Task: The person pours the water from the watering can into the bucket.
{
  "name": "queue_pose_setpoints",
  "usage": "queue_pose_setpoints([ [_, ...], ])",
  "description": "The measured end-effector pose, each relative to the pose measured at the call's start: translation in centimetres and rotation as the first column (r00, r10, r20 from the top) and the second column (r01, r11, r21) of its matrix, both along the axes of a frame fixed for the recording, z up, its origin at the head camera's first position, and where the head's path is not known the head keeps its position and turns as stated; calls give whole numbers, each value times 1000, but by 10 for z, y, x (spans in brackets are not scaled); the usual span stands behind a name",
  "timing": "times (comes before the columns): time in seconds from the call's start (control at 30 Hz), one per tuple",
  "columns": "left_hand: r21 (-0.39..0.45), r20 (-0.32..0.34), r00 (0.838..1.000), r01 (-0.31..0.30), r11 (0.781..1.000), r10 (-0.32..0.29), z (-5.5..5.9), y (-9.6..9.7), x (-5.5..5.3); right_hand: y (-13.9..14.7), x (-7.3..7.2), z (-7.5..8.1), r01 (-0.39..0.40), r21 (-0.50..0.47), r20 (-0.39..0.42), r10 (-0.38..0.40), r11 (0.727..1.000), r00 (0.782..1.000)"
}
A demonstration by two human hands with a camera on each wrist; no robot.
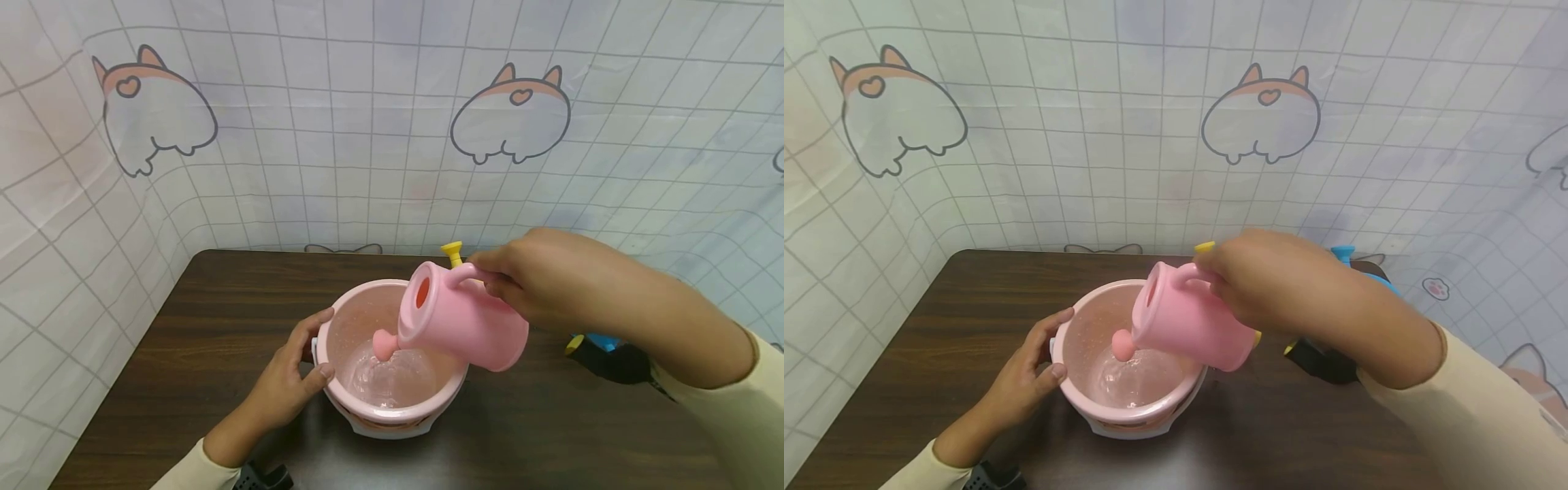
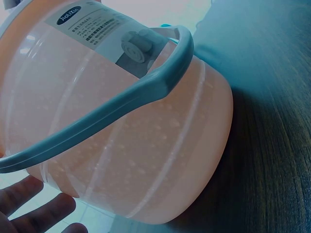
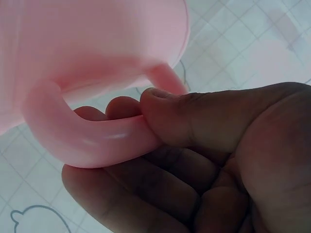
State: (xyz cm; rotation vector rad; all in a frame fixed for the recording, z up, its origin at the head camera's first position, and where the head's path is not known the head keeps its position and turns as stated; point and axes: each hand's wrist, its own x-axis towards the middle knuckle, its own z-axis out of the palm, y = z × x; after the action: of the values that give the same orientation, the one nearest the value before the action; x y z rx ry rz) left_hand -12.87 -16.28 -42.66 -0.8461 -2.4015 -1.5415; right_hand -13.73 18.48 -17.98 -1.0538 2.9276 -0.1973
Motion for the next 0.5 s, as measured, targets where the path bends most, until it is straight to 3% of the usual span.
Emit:
queue_pose_setpoints([
  [0.5,-1,-16,1000,-7,1000,7,0,0,0,-24,0,12,55,141,79,-67,988,995],
])
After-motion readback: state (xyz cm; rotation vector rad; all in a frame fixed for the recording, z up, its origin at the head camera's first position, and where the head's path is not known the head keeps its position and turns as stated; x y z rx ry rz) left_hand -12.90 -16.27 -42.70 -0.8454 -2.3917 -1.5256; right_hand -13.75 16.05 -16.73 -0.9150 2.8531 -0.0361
